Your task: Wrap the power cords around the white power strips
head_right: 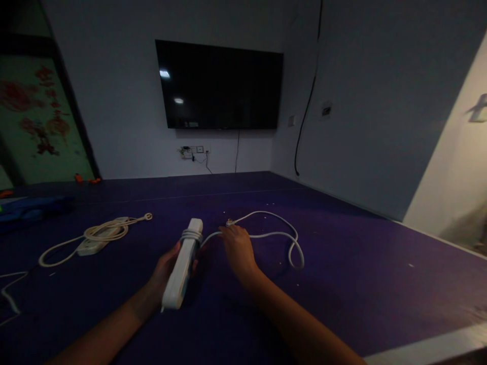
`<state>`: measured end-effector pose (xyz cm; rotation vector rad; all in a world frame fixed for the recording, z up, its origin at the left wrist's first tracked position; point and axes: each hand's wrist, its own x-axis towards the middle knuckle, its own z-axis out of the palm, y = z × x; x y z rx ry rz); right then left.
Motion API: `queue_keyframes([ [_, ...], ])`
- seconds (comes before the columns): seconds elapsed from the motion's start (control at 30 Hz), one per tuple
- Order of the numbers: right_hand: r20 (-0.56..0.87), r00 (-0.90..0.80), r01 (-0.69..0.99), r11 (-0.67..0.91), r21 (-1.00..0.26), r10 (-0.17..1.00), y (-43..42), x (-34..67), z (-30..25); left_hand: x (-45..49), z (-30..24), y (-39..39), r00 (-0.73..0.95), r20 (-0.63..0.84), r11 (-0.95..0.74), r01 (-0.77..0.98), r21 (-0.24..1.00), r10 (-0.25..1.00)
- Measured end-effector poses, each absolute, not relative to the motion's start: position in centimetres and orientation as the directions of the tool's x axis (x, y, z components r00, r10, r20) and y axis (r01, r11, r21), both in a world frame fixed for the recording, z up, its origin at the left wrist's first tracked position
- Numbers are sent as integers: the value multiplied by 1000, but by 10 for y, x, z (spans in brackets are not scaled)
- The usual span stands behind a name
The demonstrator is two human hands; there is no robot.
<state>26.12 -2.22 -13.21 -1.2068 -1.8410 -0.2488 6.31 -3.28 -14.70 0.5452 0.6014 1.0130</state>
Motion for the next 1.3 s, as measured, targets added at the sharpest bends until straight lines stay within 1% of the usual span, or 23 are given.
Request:
queue_keyframes([
  [0.07, 792, -52, 735, 561, -382, 608, -22, 263, -130, 61, -150, -32, 491, -177, 467, -567, 678, 853],
  [0.17, 803, 50, 631, 605, -486, 593, -24, 262, -127, 58, -157, -29, 598, -141, 511, -511, 691, 789],
  [0.23, 789, 119, 589, 597, -544, 602, -24, 262, -125, 56, -161, -26, 593, -132, 498, -510, 701, 794],
  [0.33, 758, 215, 540, 572, -618, 616, -23, 265, -122, 54, -163, -24, 538, -150, 464, -514, 722, 829],
  [0.43, 722, 280, 460, 571, -680, 633, -19, 269, -121, 55, -162, -26, 532, -177, 473, -493, 730, 828],
  [0.57, 678, 298, 309, 604, -734, 672, -11, 274, -123, 57, -161, -28, 574, -218, 528, -454, 718, 790],
  [0.63, 671, 278, 291, 605, -741, 688, -6, 276, -126, 57, -159, -28, 575, -245, 550, -447, 705, 781],
  [0.67, 673, 263, 314, 598, -737, 691, -3, 278, -129, 57, -158, -28, 565, -260, 556, -448, 700, 783],
  [0.7, 679, 242, 360, 586, -726, 693, 0, 280, -132, 58, -156, -28, 548, -273, 555, -453, 697, 791],
  [0.77, 699, 192, 504, 541, -673, 689, 7, 284, -141, 58, -153, -28, 505, -286, 539, -474, 696, 814],
  [0.87, 722, 90, 736, 443, -512, 686, 16, 289, -156, 60, -150, -30, 459, -247, 486, -527, 697, 853],
  [0.93, 734, 44, 826, 389, -408, 677, 19, 290, -164, 62, -149, -31, 454, -229, 472, -547, 691, 861],
  [1.0, 749, 17, 868, 363, -340, 662, 17, 288, -166, 63, -149, -31, 446, -245, 478, -547, 687, 861],
  [1.07, 761, -35, 886, 373, -277, 648, 11, 283, -162, 63, -149, -30, 426, -261, 476, -543, 692, 866],
  [1.13, 760, -148, 886, 426, -182, 633, 3, 277, -154, 64, -149, -29, 413, -267, 470, -539, 699, 871],
  [1.23, 719, -373, 839, 543, -8, 587, -11, 267, -144, 66, -148, -30, 407, -270, 469, -544, 696, 872],
  [1.3, 681, -461, 807, 587, 57, 568, -17, 261, -141, 67, -147, -31, 399, -268, 464, -557, 689, 877],
])
